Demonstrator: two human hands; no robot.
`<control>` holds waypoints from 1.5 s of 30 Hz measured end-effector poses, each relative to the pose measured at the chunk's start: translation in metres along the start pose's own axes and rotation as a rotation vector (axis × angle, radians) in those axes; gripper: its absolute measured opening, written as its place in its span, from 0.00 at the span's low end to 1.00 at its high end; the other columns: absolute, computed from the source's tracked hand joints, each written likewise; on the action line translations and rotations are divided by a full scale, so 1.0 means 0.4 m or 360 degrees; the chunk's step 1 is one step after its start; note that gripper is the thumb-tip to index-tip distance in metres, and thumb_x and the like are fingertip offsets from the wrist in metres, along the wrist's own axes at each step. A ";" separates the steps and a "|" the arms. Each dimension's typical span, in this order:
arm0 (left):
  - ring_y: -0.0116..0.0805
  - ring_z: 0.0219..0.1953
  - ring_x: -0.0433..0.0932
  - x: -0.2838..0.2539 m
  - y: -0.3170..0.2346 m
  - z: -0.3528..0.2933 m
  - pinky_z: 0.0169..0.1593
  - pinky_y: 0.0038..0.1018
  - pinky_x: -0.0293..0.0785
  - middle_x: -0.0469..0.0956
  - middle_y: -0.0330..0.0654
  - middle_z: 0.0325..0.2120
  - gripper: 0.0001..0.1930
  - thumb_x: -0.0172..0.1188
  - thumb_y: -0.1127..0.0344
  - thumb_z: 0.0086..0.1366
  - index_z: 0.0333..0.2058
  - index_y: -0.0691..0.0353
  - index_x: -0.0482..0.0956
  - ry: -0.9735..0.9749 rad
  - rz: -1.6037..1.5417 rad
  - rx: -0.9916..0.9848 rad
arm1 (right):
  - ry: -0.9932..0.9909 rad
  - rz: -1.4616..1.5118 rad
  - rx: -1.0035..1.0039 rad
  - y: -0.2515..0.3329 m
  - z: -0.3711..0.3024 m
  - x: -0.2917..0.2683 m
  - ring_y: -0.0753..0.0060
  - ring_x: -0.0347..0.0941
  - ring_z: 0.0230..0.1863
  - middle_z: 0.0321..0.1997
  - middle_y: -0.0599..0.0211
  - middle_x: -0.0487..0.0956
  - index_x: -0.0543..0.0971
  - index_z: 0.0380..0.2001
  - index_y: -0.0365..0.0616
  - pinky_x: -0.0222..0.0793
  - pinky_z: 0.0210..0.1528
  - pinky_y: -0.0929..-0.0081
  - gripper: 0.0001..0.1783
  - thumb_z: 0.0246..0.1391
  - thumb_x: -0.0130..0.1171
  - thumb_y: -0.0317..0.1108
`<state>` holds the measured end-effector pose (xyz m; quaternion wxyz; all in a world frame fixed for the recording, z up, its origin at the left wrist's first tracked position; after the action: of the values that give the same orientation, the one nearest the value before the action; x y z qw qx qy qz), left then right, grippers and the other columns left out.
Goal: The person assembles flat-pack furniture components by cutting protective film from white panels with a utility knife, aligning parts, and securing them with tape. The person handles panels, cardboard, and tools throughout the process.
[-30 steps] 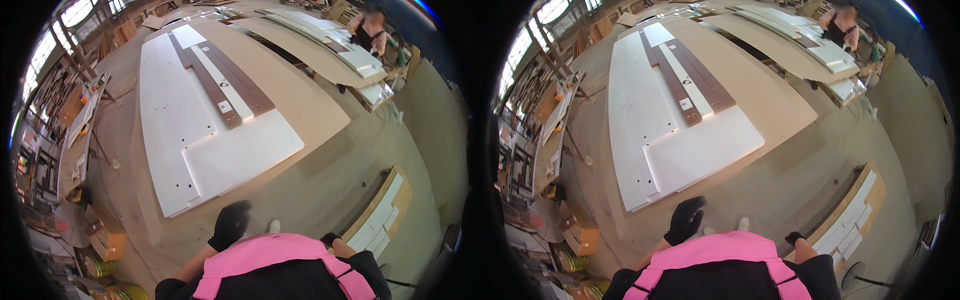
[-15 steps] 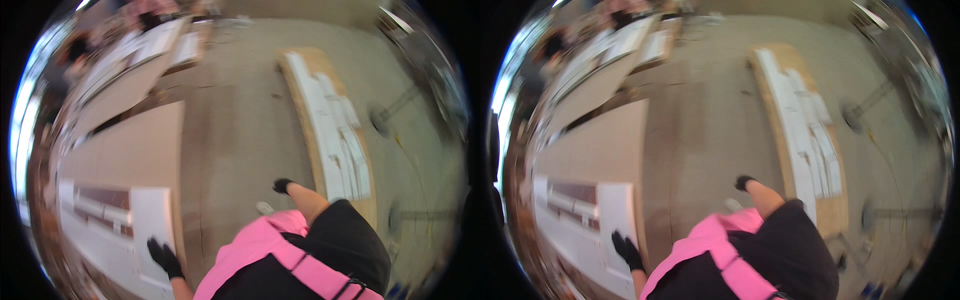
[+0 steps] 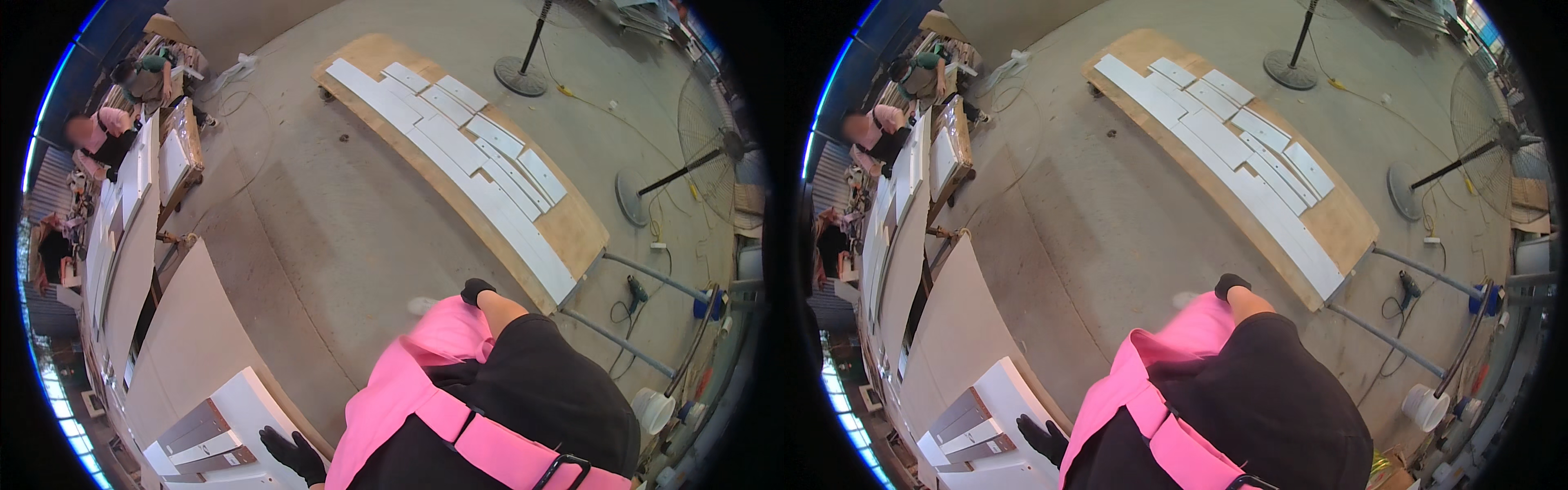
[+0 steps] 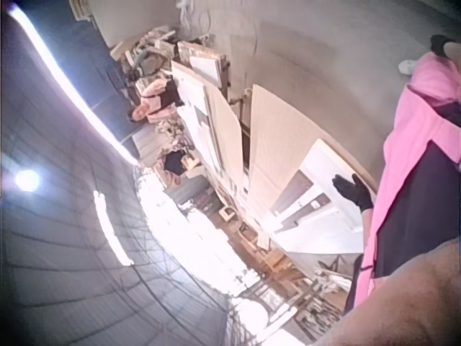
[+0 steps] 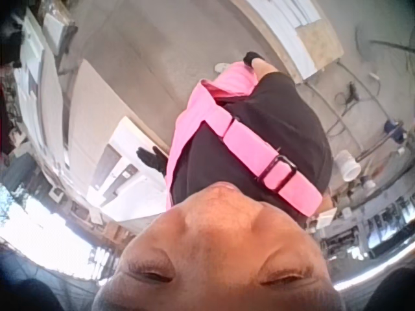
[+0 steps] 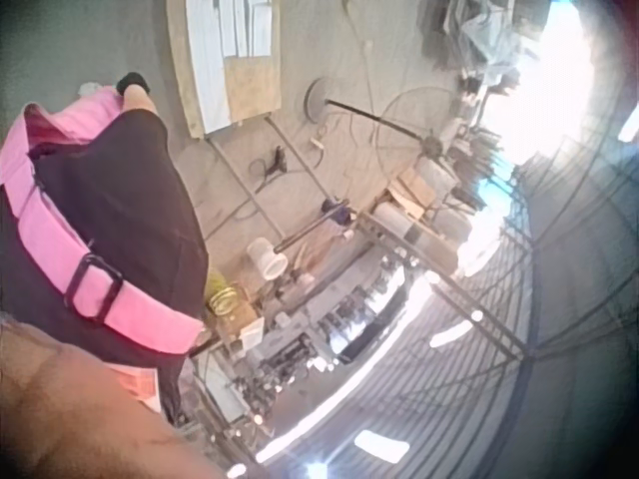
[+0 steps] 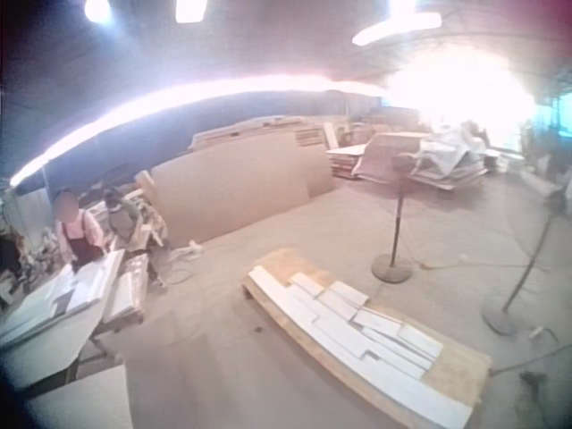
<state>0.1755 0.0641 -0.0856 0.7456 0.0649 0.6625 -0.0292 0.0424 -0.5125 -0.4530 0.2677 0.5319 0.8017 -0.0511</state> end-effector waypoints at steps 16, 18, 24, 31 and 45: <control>0.50 0.68 0.54 -0.004 -0.004 -0.004 0.68 0.44 0.51 0.58 0.52 0.65 0.30 0.49 0.53 0.70 0.63 0.66 0.60 -0.0228 -0.0248 0.0193 | -0.0244 -0.0167 -0.0705 0.273 -0.066 0.053 0.51 0.73 0.55 0.52 0.57 0.78 0.82 0.42 0.44 0.70 0.56 0.57 0.18 0.56 0.47 0.38; 0.50 0.68 0.55 -0.004 -0.004 -0.005 0.68 0.44 0.51 0.59 0.52 0.65 0.30 0.48 0.53 0.70 0.64 0.66 0.60 -0.0231 -0.0248 0.0214 | -0.0248 -0.0324 -0.0837 0.262 -0.084 0.059 0.51 0.74 0.54 0.52 0.56 0.78 0.83 0.40 0.43 0.70 0.56 0.58 0.18 0.56 0.47 0.38; 0.51 0.67 0.57 -0.007 -0.007 -0.003 0.68 0.44 0.51 0.61 0.52 0.64 0.30 0.47 0.50 0.71 0.63 0.66 0.61 -0.0268 -0.0202 0.0270 | -0.0247 -0.0148 -0.0543 0.038 -0.150 -0.008 0.47 0.75 0.52 0.49 0.48 0.78 0.83 0.37 0.41 0.69 0.54 0.56 0.19 0.51 0.50 0.42; 0.55 0.62 0.64 -0.012 -0.013 -0.006 0.64 0.43 0.60 0.66 0.59 0.58 0.27 0.47 0.56 0.70 0.58 0.74 0.65 -0.0345 -0.0008 0.0346 | -0.0320 -0.0033 0.0086 -0.244 -0.253 -0.132 0.53 0.74 0.55 0.52 0.53 0.78 0.81 0.45 0.46 0.70 0.55 0.58 0.21 0.48 0.51 0.39; 0.55 0.58 0.68 0.142 -0.570 0.034 0.61 0.44 0.63 0.69 0.60 0.55 0.26 0.53 0.61 0.65 0.57 0.73 0.67 0.0487 0.0232 0.0618 | -0.0371 0.0402 0.0398 -0.604 0.224 -0.538 0.55 0.72 0.57 0.55 0.58 0.76 0.75 0.52 0.50 0.69 0.57 0.57 0.25 0.52 0.50 0.45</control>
<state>0.1663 -0.1610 -0.1534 0.6105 0.2580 0.7432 -0.0917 -0.0743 -0.8267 -0.4744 0.2948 0.6478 0.6797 -0.1775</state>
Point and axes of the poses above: each hand's wrist, its own z-axis towards the middle knuckle, its own x-axis out of the palm, y = z × x, the point moved 8 cm from there along z, towards the middle knuckle
